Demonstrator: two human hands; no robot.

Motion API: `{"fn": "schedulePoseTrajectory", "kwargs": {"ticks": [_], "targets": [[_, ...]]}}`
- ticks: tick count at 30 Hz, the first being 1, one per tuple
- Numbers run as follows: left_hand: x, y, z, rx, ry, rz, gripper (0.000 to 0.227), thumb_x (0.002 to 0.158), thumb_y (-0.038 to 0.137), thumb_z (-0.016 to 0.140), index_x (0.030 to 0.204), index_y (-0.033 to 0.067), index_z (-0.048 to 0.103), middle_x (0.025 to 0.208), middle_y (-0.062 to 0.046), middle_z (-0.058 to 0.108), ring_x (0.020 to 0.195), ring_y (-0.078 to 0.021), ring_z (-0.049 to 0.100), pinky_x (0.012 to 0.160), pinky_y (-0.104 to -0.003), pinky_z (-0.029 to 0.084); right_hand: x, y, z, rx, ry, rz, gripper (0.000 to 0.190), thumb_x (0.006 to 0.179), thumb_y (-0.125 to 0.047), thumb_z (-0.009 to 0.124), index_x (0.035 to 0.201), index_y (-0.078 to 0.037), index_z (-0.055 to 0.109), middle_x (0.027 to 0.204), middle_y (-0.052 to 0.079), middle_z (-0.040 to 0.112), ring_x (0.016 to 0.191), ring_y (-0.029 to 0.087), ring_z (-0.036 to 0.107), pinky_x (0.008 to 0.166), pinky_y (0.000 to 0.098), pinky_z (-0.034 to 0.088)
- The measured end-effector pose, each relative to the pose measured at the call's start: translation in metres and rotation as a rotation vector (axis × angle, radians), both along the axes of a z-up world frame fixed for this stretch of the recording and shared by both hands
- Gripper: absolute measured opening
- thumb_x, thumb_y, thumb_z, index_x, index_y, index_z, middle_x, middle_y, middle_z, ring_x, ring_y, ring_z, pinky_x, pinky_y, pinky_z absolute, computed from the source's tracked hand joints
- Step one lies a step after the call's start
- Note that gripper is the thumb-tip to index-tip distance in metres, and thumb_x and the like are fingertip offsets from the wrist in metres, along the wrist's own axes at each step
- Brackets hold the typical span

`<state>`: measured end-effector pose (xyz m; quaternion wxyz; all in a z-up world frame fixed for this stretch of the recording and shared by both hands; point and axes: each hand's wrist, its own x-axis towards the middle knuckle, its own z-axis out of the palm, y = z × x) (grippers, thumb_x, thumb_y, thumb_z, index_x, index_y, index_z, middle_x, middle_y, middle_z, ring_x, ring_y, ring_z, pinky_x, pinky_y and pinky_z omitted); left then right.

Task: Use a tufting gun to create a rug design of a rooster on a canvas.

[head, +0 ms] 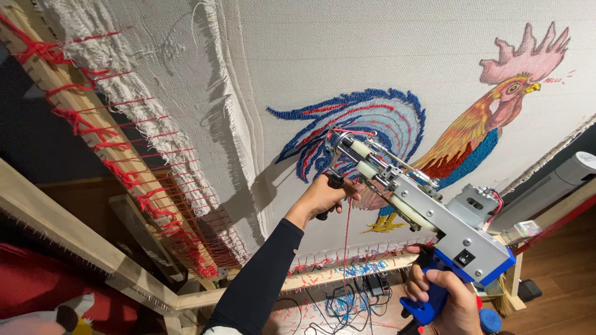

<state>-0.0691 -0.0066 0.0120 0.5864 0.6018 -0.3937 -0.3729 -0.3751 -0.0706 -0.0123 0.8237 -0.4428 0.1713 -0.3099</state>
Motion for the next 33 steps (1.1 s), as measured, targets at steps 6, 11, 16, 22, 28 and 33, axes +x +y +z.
{"fn": "schedulePoseTrajectory", "kwargs": {"ticks": [6, 11, 16, 22, 28, 33], "targets": [[0.004, -0.001, 0.0, 0.01, 0.038, -0.004, 0.035, 0.088, 0.035, 0.078, 0.1, 0.0018, 0.079, 0.084, -0.006, 0.078, 0.051, -0.007, 0.056, 0.045, -0.024, 0.045, 0.004, 0.003, 0.006, 0.003, 0.016, -0.001, 0.058, 0.079, -0.012, 0.051, 0.131, 0.014, 0.052, 0.069, 0.009, 0.043, 0.054, 0.018, 0.043, 0.054, 0.034, 0.039], [0.017, -0.006, -0.006, -0.03, 0.037, 0.002, 0.036, 0.086, 0.036, 0.08, 0.096, 0.0025, 0.078, 0.084, -0.005, 0.078, 0.053, -0.0065, 0.057, 0.046, -0.024, 0.048, 0.014, 0.005, 0.006, 0.004, 0.01, 0.011, 0.056, 0.081, -0.011, 0.05, 0.131, 0.013, 0.053, 0.07, 0.01, 0.046, 0.055, 0.018, 0.044, 0.055, 0.0346, 0.04], [0.04, -0.013, -0.01, -0.073, -0.008, 0.033, 0.041, 0.084, 0.041, 0.081, 0.096, 0.002, 0.077, 0.082, -0.003, 0.077, 0.05, -0.0074, 0.056, 0.044, -0.024, 0.047, 0.041, 0.021, 0.017, 0.008, 0.039, -0.01, 0.052, 0.082, -0.012, 0.052, 0.13, 0.009, 0.056, 0.067, 0.009, 0.046, 0.054, 0.019, 0.046, 0.053, 0.0367, 0.042], [0.06, -0.018, -0.008, 0.058, -0.065, 0.112, 0.04, 0.085, 0.042, 0.079, 0.099, 0.004, 0.078, 0.083, -0.004, 0.075, 0.048, -0.011, 0.061, 0.04, -0.026, 0.039, 0.066, 0.038, 0.024, 0.066, 0.093, -0.08, 0.033, 0.089, -0.016, 0.058, 0.114, 0.005, 0.059, 0.064, 0.007, 0.045, 0.053, 0.019, 0.047, 0.052, 0.0365, 0.041], [0.065, -0.014, 0.0, 0.104, -0.108, 0.106, 0.036, 0.09, 0.045, 0.068, 0.107, 0.0157, 0.082, 0.093, 0.002, 0.08, 0.048, -0.0084, 0.06, 0.042, -0.025, 0.04, 0.077, 0.044, 0.025, 0.089, 0.1, -0.112, 0.025, 0.088, -0.012, 0.058, 0.108, 0.002, 0.058, 0.063, 0.008, 0.046, 0.052, 0.019, 0.047, 0.052, 0.0369, 0.043], [0.064, -0.013, 0.005, 0.106, -0.153, 0.124, 0.037, 0.092, 0.046, 0.068, 0.108, 0.0157, 0.082, 0.092, 0.001, 0.08, 0.047, -0.0075, 0.057, 0.041, -0.026, 0.039, 0.08, 0.046, 0.021, 0.11, 0.073, -0.095, 0.024, 0.089, -0.012, 0.057, 0.108, 0.002, 0.056, 0.063, 0.008, 0.046, 0.052, 0.019, 0.048, 0.052, 0.0364, 0.043]]}}
